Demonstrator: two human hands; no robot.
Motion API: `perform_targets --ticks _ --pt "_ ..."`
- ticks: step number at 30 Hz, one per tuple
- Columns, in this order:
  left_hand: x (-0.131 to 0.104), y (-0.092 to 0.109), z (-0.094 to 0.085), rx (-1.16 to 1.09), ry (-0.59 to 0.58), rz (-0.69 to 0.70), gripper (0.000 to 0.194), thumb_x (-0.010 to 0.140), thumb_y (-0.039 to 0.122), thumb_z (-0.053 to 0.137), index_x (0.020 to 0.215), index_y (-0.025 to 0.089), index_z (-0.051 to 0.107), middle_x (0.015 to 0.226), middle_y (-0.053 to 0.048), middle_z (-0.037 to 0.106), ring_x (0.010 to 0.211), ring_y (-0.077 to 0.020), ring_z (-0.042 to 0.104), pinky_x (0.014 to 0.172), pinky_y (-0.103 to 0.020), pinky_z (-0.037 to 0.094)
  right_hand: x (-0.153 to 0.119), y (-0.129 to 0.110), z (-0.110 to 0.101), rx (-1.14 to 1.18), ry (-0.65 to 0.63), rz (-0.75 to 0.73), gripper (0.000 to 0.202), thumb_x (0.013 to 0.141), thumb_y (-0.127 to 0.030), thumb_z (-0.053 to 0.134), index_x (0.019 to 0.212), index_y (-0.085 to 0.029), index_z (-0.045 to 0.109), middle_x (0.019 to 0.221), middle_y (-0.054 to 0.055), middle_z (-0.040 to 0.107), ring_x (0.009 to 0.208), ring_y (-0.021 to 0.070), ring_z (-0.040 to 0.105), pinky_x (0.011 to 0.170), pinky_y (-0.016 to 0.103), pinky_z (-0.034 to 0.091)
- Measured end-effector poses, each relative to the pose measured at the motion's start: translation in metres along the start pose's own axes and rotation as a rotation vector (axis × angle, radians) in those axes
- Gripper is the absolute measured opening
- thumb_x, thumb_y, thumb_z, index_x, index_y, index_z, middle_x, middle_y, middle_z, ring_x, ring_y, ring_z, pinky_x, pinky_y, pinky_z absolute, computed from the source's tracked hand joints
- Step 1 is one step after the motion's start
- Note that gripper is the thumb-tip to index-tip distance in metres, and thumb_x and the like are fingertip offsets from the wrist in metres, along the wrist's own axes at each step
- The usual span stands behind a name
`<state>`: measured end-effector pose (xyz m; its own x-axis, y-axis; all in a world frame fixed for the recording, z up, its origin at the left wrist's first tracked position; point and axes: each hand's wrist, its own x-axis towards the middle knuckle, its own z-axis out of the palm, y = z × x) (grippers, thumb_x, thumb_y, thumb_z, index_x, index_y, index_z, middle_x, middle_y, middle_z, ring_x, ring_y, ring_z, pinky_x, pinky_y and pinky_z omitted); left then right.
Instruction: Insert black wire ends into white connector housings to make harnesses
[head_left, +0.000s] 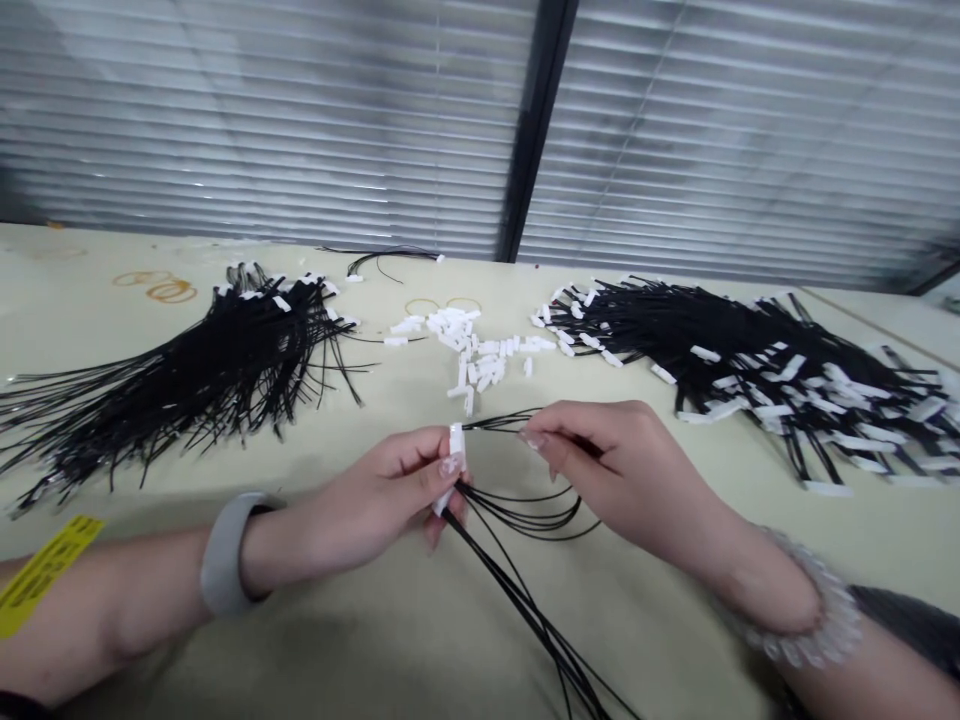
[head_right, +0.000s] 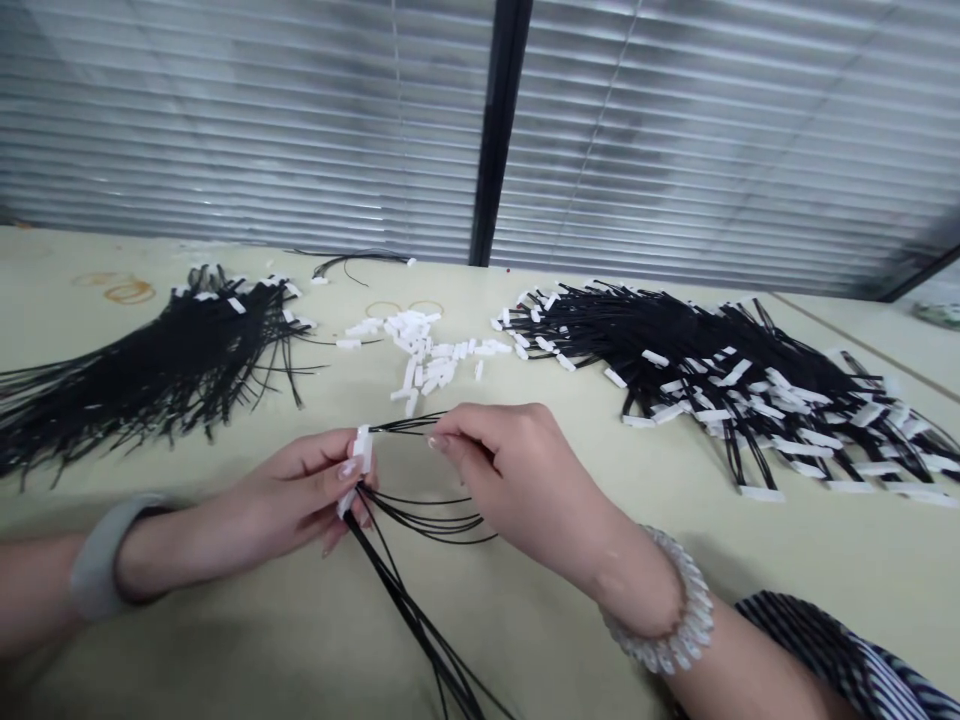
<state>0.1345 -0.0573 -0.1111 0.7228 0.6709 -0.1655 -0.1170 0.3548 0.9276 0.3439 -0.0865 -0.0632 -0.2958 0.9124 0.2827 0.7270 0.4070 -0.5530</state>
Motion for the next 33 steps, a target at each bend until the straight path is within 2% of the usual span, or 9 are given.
perform_targets --ticks 9,16,20,28,33 --pt "-0.002 0.000 0.001 0.042 -0.003 -0.004 0.018 0.084 0.032 0.050 0.079 0.015 0.054 0.064 0.002 0.055 0.058 -0.0058 0.050 0.048 -0.014 0.041 0.001 -0.004 0.002 -0.003 -0.027 -0.083 0.012 0.080 -0.014 0.051 0.074 -0.019 0.061 0.059 -0.008 0.056 0.051 0.0008 0.042 0.054 0.012 0.034" --pt "-0.002 -0.001 0.001 0.084 0.003 -0.014 0.018 0.085 0.032 0.048 0.079 0.016 0.053 0.065 0.002 0.054 0.058 -0.0055 0.050 0.049 -0.014 0.042 0.000 -0.003 -0.001 0.021 -0.063 -0.137 0.012 0.081 -0.013 0.050 0.077 -0.018 0.061 0.062 -0.007 0.058 0.054 0.0011 0.045 0.056 0.012 0.035" --pt "-0.003 0.000 0.001 0.164 0.004 -0.008 0.018 0.085 0.033 0.048 0.079 0.016 0.052 0.066 0.003 0.053 0.057 -0.0051 0.049 0.050 -0.015 0.042 -0.001 -0.004 0.000 0.011 -0.013 -0.161 0.010 0.080 -0.012 0.051 0.078 -0.017 0.060 0.067 -0.006 0.060 0.058 0.0014 0.048 0.059 0.012 0.036" --pt "-0.007 0.006 0.008 0.365 -0.055 -0.026 0.023 0.085 0.037 0.044 0.077 0.016 0.050 0.068 0.002 0.051 0.056 -0.0071 0.047 0.049 -0.018 0.042 0.000 -0.010 0.010 -0.074 -0.061 -0.187 0.012 0.081 -0.013 0.048 0.074 -0.016 0.057 0.062 -0.004 0.054 0.056 0.0050 0.042 0.056 0.018 0.032" --pt "-0.009 0.008 0.008 0.431 -0.065 -0.060 0.025 0.085 0.039 0.042 0.076 0.017 0.048 0.066 0.003 0.051 0.052 -0.0066 0.045 0.047 -0.018 0.040 -0.001 -0.013 0.012 -0.110 -0.136 -0.170 0.013 0.080 -0.012 0.045 0.072 -0.017 0.054 0.059 -0.004 0.049 0.054 0.0060 0.038 0.054 0.020 0.029"
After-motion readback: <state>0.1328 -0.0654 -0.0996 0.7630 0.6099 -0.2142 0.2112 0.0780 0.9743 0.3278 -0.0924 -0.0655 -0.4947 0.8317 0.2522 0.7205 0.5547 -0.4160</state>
